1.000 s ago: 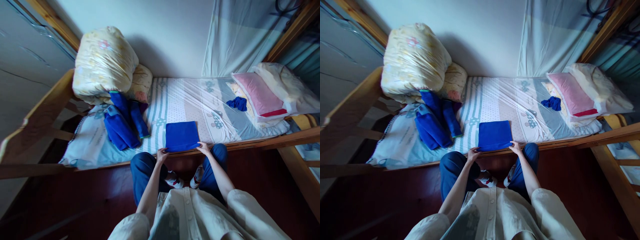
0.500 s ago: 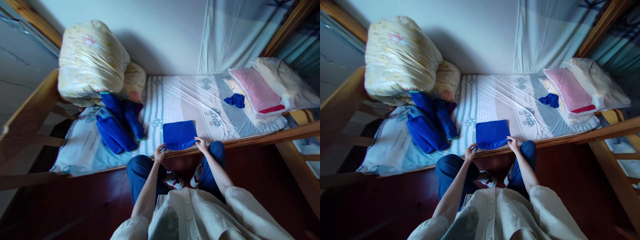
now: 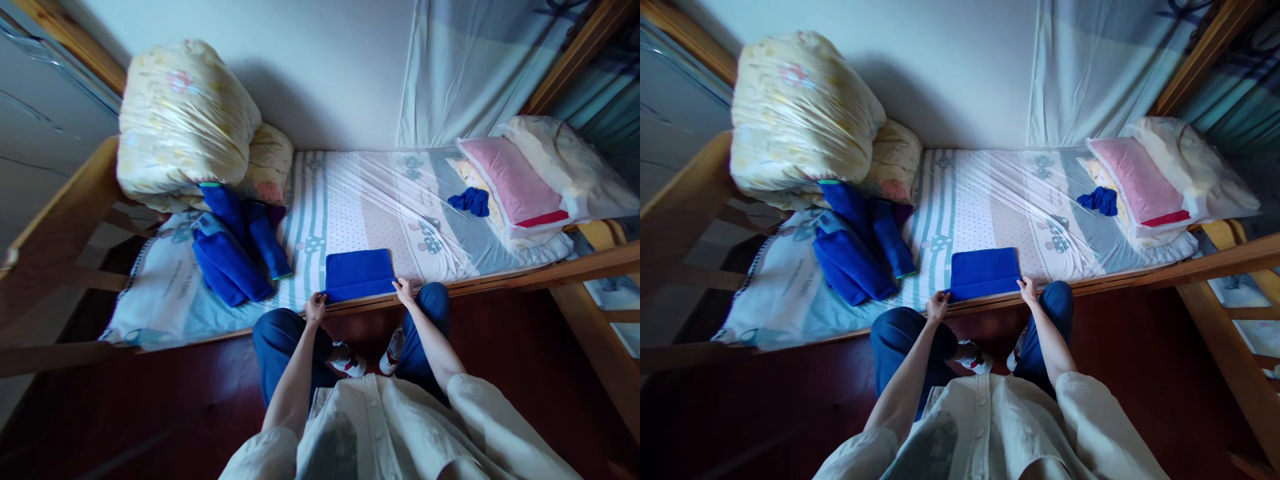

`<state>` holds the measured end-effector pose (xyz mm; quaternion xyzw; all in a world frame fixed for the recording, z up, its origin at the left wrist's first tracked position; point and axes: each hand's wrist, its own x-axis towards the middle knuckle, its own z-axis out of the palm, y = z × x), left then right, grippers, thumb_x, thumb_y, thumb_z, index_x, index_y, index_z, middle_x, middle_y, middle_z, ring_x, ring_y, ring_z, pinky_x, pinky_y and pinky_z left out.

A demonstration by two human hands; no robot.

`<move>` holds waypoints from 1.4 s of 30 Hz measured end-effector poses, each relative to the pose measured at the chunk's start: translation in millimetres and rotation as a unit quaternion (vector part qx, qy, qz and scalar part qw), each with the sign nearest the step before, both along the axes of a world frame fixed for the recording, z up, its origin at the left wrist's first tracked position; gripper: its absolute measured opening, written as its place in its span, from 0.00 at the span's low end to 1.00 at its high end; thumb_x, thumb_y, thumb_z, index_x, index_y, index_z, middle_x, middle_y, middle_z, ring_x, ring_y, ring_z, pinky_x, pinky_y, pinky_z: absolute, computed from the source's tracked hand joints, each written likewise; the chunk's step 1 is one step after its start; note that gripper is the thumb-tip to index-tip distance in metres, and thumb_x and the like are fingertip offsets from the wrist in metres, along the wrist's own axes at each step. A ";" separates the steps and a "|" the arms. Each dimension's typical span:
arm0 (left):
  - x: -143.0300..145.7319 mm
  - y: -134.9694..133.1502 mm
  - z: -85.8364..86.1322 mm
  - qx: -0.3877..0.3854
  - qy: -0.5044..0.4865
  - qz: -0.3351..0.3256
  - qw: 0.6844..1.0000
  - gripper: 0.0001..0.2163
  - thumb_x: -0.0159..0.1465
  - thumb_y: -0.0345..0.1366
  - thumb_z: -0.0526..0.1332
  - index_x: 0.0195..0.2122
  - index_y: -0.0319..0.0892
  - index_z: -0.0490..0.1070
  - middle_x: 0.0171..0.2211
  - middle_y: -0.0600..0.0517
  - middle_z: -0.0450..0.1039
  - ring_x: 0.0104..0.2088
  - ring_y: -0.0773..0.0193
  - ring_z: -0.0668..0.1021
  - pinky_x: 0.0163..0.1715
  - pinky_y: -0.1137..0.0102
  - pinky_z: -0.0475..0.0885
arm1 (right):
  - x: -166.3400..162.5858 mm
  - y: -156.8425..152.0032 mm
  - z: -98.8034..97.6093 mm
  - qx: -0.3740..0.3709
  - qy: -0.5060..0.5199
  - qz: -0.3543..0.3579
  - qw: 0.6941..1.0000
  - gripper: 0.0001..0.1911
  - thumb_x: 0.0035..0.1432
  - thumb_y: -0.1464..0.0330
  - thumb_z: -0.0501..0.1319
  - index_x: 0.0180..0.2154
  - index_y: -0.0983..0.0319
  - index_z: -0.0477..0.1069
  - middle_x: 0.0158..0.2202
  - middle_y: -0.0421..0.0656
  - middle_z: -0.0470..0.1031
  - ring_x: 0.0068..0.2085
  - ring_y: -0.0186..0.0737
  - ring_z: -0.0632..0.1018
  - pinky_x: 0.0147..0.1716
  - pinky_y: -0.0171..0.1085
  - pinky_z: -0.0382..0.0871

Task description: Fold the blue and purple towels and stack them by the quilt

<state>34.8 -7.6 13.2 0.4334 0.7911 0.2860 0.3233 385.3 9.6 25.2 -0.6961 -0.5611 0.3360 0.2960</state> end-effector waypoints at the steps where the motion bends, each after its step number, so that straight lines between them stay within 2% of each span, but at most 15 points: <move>1: 0.4 -1.0 -0.7 -0.004 0.004 0.000 1.000 0.06 0.59 0.37 0.61 0.34 0.43 0.74 0.29 0.46 0.78 0.38 0.53 0.81 0.43 0.62 0.75 | -0.2 -1.0 -0.2 -0.003 -0.014 0.001 1.000 0.14 0.59 0.59 0.58 0.26 0.60 0.69 0.26 0.44 0.77 0.31 0.43 0.76 0.35 0.36 0.71; 9: 0.9 -1.7 -2.6 -0.018 0.008 -0.004 1.000 0.04 0.59 0.37 0.62 0.32 0.43 0.74 0.26 0.47 0.77 0.35 0.53 0.81 0.41 0.63 0.74 | -1.1 -1.5 -2.1 -0.042 -0.084 0.003 0.996 0.15 0.56 0.62 0.59 0.21 0.58 0.62 0.21 0.40 0.71 0.26 0.39 0.71 0.31 0.34 0.65; 22: 3.6 0.4 -4.2 -0.043 0.021 -0.014 0.999 0.04 0.60 0.36 0.62 0.32 0.42 0.74 0.27 0.47 0.77 0.35 0.53 0.80 0.40 0.64 0.73 | -2.8 -1.3 -5.8 -0.063 -0.091 -0.017 0.994 0.12 0.56 0.65 0.62 0.22 0.59 0.69 0.25 0.42 0.77 0.28 0.41 0.75 0.32 0.34 0.67; 25: 4.6 1.3 -2.8 -0.046 0.025 -0.023 0.998 0.04 0.61 0.35 0.62 0.34 0.42 0.74 0.28 0.47 0.76 0.35 0.53 0.80 0.40 0.64 0.73 | -2.7 -1.0 -6.4 -0.063 -0.083 -0.016 0.994 0.10 0.57 0.65 0.62 0.25 0.60 0.73 0.29 0.45 0.80 0.32 0.44 0.79 0.36 0.37 0.71; 27: 5.3 1.3 -0.9 -0.045 0.023 -0.029 0.998 0.06 0.61 0.35 0.61 0.37 0.42 0.75 0.29 0.47 0.76 0.35 0.54 0.80 0.41 0.63 0.73 | -1.3 -1.4 -5.2 -0.047 -0.072 -0.013 0.996 0.07 0.58 0.66 0.62 0.30 0.61 0.76 0.33 0.47 0.82 0.36 0.46 0.81 0.41 0.39 0.73; 29: 6.4 -0.1 2.2 -0.017 0.037 -0.041 0.998 0.10 0.62 0.34 0.60 0.44 0.41 0.74 0.34 0.46 0.77 0.38 0.54 0.80 0.44 0.62 0.74 | 0.4 -3.1 -2.3 -0.018 -0.068 -0.012 0.997 0.09 0.59 0.68 0.60 0.38 0.62 0.78 0.38 0.49 0.83 0.41 0.47 0.82 0.46 0.43 0.73; 32: 10.8 -5.5 7.9 0.069 0.095 -0.099 0.988 0.15 0.64 0.34 0.59 0.52 0.42 0.72 0.47 0.40 0.76 0.51 0.50 0.78 0.54 0.58 0.71 | -0.2 -9.2 3.7 0.041 -0.089 0.008 0.995 0.15 0.63 0.71 0.56 0.48 0.62 0.77 0.46 0.52 0.82 0.48 0.47 0.81 0.53 0.46 0.72; 35: 19.8 -13.6 9.7 0.123 0.126 -0.233 0.956 0.17 0.66 0.35 0.57 0.56 0.43 0.72 0.58 0.39 0.72 0.61 0.49 0.72 0.62 0.56 0.65 | -8.0 -19.0 7.9 0.097 -0.118 0.090 0.984 0.18 0.66 0.71 0.54 0.53 0.60 0.77 0.53 0.50 0.79 0.55 0.47 0.78 0.60 0.46 0.67; 38: 28.7 -21.1 2.6 0.113 0.157 -0.336 0.922 0.22 0.65 0.34 0.57 0.61 0.41 0.69 0.64 0.38 0.67 0.66 0.48 0.67 0.66 0.55 0.60 | -18.1 -28.5 7.8 0.111 -0.144 0.198 0.963 0.20 0.66 0.70 0.58 0.57 0.57 0.75 0.60 0.49 0.75 0.62 0.47 0.73 0.64 0.48 0.62; 42: 31.1 -22.1 -13.4 0.047 0.243 -0.391 0.887 0.30 0.61 0.25 0.54 0.66 0.33 0.62 0.68 0.35 0.61 0.68 0.47 0.63 0.67 0.53 0.58 | -22.2 -31.4 4.4 0.064 -0.232 0.268 0.933 0.28 0.64 0.71 0.59 0.65 0.61 0.66 0.66 0.52 0.67 0.68 0.47 0.66 0.65 0.50 0.60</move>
